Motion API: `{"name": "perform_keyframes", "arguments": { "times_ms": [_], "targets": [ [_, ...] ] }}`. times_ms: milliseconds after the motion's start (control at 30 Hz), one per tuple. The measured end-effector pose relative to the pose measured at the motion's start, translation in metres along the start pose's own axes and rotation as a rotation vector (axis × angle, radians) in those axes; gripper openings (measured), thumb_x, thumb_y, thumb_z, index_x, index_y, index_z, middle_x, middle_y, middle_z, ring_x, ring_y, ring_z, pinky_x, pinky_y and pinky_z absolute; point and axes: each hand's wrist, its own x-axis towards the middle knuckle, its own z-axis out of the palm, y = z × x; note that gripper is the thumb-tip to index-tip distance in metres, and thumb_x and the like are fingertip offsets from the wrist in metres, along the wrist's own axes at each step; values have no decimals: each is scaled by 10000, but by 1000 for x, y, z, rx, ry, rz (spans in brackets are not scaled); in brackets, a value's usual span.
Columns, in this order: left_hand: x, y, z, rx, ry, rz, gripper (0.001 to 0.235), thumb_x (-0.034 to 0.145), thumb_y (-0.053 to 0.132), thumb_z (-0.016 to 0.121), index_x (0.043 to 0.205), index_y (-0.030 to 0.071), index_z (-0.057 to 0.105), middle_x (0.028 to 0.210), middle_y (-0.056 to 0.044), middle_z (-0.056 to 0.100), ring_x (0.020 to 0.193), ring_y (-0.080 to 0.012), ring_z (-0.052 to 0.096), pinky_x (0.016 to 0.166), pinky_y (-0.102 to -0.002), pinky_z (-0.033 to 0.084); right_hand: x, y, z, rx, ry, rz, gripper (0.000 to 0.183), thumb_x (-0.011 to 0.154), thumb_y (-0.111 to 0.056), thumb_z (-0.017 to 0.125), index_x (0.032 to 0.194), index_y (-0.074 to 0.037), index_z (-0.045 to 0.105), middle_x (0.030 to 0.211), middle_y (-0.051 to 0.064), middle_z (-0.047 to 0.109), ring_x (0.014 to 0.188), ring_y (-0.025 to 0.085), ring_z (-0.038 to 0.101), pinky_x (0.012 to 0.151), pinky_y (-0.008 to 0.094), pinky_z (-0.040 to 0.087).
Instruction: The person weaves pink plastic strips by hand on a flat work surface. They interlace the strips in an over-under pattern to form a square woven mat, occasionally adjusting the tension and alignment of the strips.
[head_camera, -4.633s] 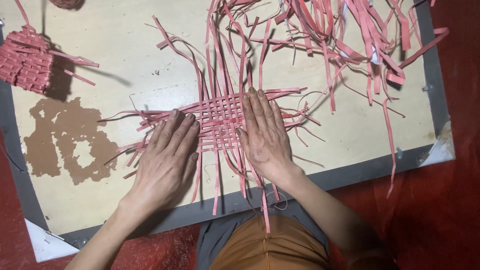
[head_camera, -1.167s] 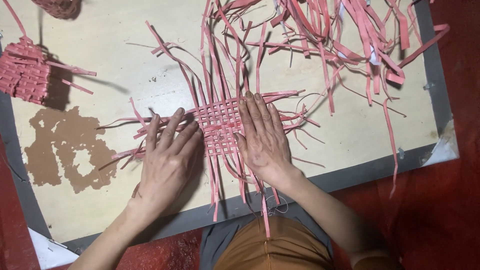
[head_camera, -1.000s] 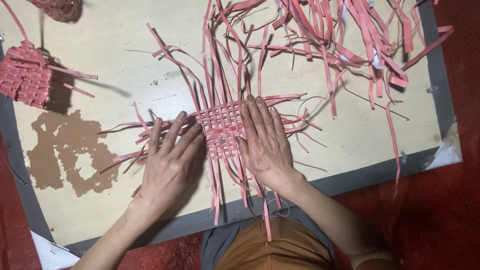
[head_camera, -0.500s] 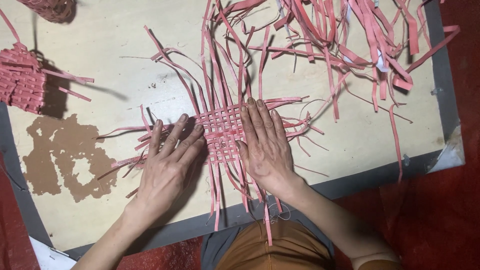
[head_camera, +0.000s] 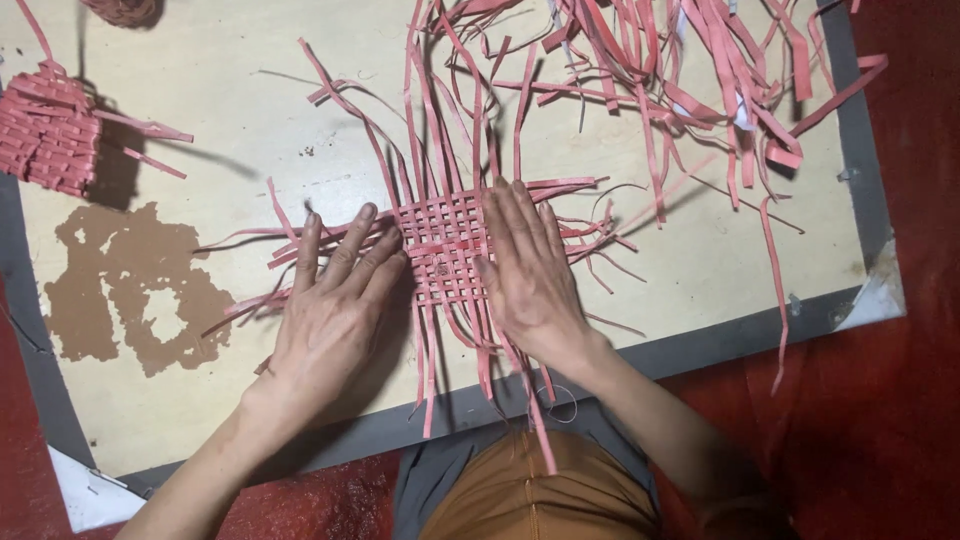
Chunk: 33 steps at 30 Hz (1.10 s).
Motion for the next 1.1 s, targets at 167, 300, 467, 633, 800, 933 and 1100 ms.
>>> {"name": "perform_keyframes", "arguments": {
  "times_ms": [167,300,467,633,800,933,1100],
  "targets": [
    [-26,32,-53,-227,203,31,449,775,-41,342,1218,4,391,1269,-186,412,1234,-336,311,1017,-449,227,-18,-12,-64,459,236,-11,481,851,83,341,1296,-53,217,1370,163,233,1264,340,362,764,222,458],
    [-35,56,-64,-493,287,165,272,878,73,328,1074,-50,473,1067,-197,533,990,-307,548,826,-365,457,-34,-26,-92,456,386,-179,290,874,73,335,1158,57,395,1168,255,469,1131,363,490,1010,357,415],
    [-38,34,-16,-404,231,-10,383,725,-40,593,1095,-24,493,989,-164,575,860,-247,560,721,-342,498,-37,-14,-63,269,216,-134,303,786,86,476,1085,38,493,1070,187,521,995,304,529,882,329,457],
    [-6,31,-21,-493,274,4,329,770,38,583,1077,-34,489,1046,-175,543,941,-263,536,818,-365,476,-28,-12,-62,150,70,-99,350,819,-43,492,1149,51,426,1185,193,423,1076,320,447,933,409,393],
    [44,34,-3,-449,195,33,468,807,197,558,1193,-17,401,1246,-219,392,1160,-349,383,993,-481,294,-9,-3,-53,36,25,-57,471,805,-86,547,1208,67,356,1158,236,389,1054,357,436,891,435,404],
    [60,37,9,-404,-19,41,615,836,345,470,1296,5,245,1348,-223,219,1264,-357,171,1027,-473,130,-14,-6,-62,27,-4,-12,443,804,-69,529,1196,65,372,1105,198,382,962,326,481,821,408,458],
    [64,37,9,-425,-91,-2,595,800,328,501,1256,-27,359,1340,-212,297,1270,-346,178,1020,-447,107,-35,3,-62,153,201,-72,289,804,-33,530,1087,19,515,990,106,459,929,260,536,778,328,447]
  ]
}}
